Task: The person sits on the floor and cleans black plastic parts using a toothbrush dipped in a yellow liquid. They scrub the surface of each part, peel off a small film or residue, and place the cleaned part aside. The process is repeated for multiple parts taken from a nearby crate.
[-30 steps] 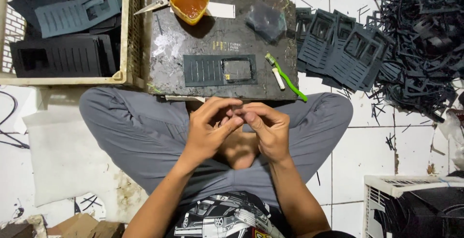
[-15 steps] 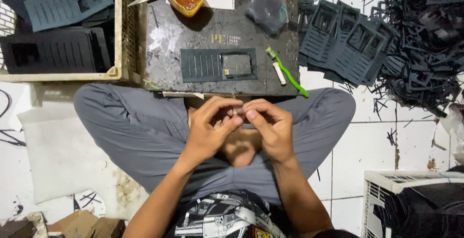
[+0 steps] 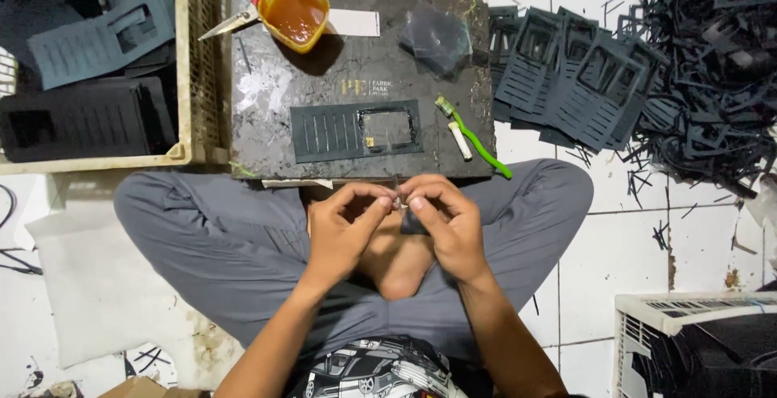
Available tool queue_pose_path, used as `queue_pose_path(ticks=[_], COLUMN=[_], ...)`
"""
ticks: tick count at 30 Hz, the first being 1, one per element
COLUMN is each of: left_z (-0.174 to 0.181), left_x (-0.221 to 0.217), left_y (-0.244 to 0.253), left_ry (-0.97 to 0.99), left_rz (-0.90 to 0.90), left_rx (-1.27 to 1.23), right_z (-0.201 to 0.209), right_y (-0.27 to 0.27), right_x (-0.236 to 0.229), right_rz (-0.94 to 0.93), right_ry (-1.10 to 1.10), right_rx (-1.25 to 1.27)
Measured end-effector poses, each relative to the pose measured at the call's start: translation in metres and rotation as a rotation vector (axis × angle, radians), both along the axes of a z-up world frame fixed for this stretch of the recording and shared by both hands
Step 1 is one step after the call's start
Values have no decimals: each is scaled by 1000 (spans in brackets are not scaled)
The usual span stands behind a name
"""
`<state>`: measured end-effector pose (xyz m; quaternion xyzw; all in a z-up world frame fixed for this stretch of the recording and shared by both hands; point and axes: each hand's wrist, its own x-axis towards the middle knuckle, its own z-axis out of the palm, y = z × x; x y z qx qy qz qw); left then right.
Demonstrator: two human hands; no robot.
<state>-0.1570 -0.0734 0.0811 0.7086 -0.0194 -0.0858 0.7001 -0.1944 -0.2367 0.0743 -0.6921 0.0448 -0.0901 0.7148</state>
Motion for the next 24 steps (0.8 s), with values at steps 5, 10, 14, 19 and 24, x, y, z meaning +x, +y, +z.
queue_pose_path(ticks=[5, 10, 14, 19, 24], left_z=[-10, -16, -16, -30, -39], left_x=[12, 25, 34, 46, 59], left_y=[13, 46, 60, 57, 41], left_ry=[3, 58, 136, 129, 139], left_rz=[9, 105, 159, 200, 194], left_rx=[-197, -372, -387, -255, -84], right_z=[-7, -11, -5, -43, -59], right_y=[-26, -84, -112, -137, -137], right_x=[23, 71, 134, 205, 191], right_rz=[-131, -196, -111, -173, -399], right_ry=[-25, -79, -75, 175, -56], right_rx=[325, 390, 386, 93, -1099])
